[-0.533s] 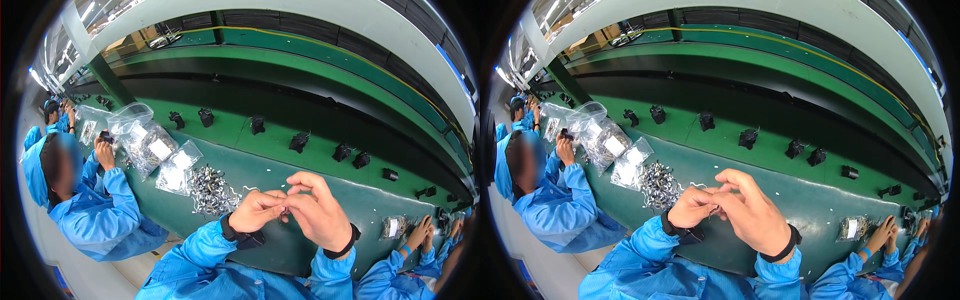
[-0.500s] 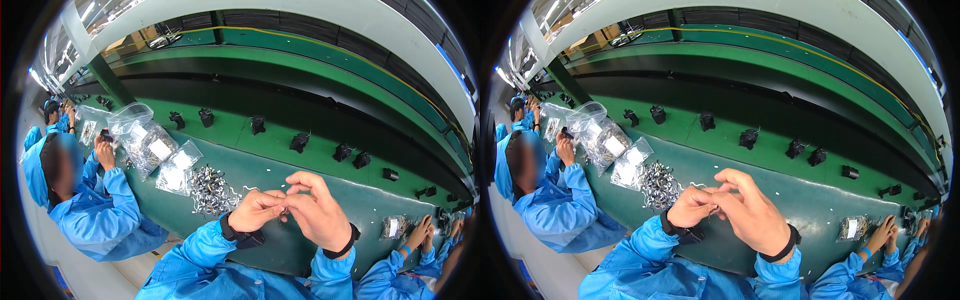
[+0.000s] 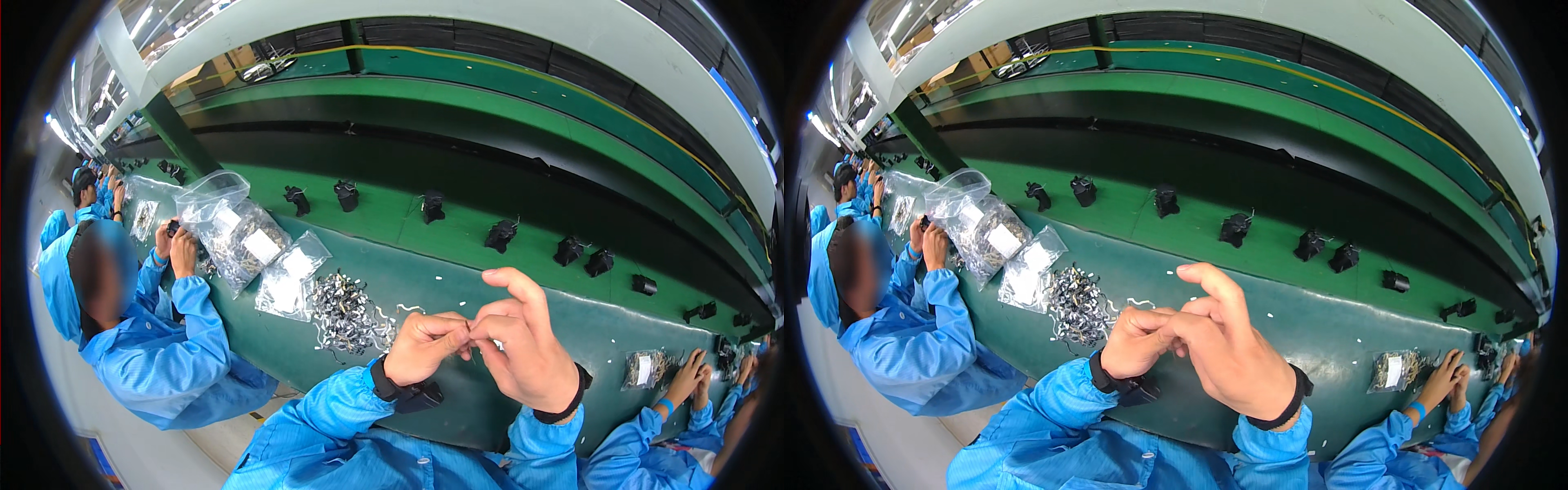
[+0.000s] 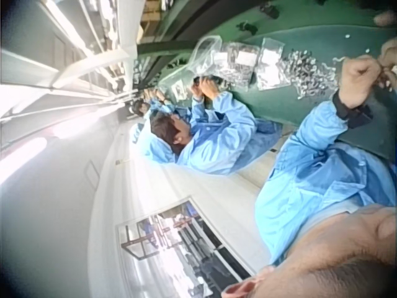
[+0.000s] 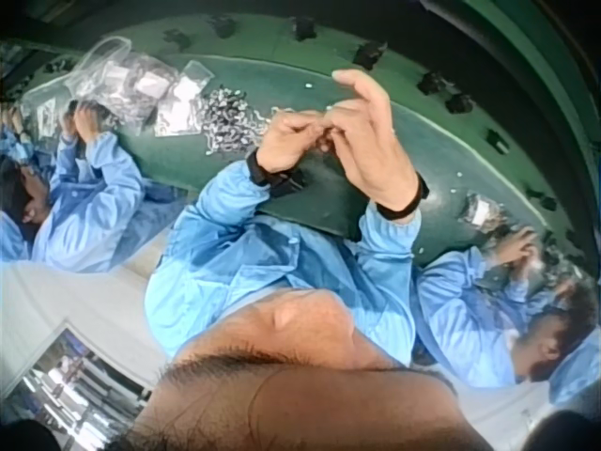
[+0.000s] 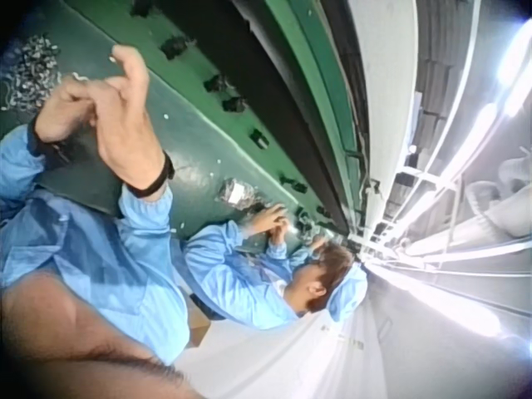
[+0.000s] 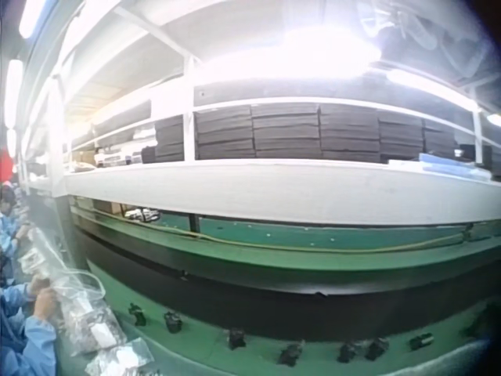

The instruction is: Assemble small plastic components and fasteners on an assembly line.

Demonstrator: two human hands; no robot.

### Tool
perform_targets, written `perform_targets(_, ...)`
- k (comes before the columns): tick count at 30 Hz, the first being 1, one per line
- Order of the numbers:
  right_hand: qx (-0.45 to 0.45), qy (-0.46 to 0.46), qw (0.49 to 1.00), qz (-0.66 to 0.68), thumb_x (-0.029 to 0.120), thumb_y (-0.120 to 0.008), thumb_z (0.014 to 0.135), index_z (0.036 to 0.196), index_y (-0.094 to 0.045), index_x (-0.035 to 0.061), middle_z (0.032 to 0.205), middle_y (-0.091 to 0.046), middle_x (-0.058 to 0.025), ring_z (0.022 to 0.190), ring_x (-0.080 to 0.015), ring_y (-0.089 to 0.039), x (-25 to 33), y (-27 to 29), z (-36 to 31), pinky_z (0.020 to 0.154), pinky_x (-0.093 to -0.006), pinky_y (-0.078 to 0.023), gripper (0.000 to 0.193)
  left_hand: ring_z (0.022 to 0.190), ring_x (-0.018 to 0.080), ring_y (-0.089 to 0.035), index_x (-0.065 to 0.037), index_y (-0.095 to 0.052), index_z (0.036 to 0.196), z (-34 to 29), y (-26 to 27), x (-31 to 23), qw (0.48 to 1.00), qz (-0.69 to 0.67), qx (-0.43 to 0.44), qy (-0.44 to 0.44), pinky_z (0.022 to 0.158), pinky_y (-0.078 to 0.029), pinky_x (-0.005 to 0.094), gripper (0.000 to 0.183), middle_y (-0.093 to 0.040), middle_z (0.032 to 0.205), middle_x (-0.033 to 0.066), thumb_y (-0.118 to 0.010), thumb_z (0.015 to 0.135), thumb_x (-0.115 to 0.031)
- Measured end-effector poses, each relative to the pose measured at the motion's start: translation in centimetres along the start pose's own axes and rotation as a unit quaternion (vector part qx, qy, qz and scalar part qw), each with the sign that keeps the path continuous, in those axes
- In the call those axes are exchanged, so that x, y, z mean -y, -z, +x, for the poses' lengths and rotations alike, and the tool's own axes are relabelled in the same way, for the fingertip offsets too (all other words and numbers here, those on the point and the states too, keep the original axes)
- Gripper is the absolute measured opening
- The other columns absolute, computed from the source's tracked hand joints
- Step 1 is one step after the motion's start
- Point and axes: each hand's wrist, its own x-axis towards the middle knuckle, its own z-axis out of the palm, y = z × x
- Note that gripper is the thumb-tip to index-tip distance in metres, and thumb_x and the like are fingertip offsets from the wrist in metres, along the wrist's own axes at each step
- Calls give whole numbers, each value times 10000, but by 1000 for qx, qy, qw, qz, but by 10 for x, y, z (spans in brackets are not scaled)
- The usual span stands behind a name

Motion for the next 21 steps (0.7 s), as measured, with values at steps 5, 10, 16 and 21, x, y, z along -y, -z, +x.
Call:
perform_targets(5, 55, -153, 987, 6, -189, -666, 752, 1050, -593, 20, 1222, -549, -142, 803, -209, -682, -9, 12, -4, 714, -340, -579, 371, 875, 175, -640, 57, -703, 1219, -1, 10, 5, 976, -180, -122, -3, 773, -521, 327, 289, -688, 1068, 146, -570, 1085, -162)
perform_targets(10, 204, -250, 946, -23, -84, -715, 756, 1051, -638, 27, 969, -648, -127, 828, -254, -685, -98, -11, -27, 738, -383, -568, 324, 830, 161, -638, 43, -704, 1247, 7, 10, 1, 989, -79, -117, -38, 726, -521, 302, 287, -692, 1017, 121, -623, 1059, -158)
perform_targets(16, 152, -181, 972, 15, 9, -772, 828, 1090, -714, 25, 991, -704, -108, 856, -256, -705, -67, 2, -7, 758, -361, -573, 268, 778, 157, -656, 45, -750, 1150, 4, 1, -8, 988, 15, -145, -60, 695, -534, 287, 227, -715, 922, 115, -714, 1000, -122)
perform_targets(21, 10, -181, 983, 38, 7, -769, 865, 982, -744, -14, 867, -722, -93, 734, -162, -680, -28, 20, -3, 644, -283, -539, 121, 782, 162, -663, 55, -748, 1126, 2, 1, -6, 986, 1, -145, -77, 710, -542, 295, 229, -718, 915, 118, -697, 1015, -139)
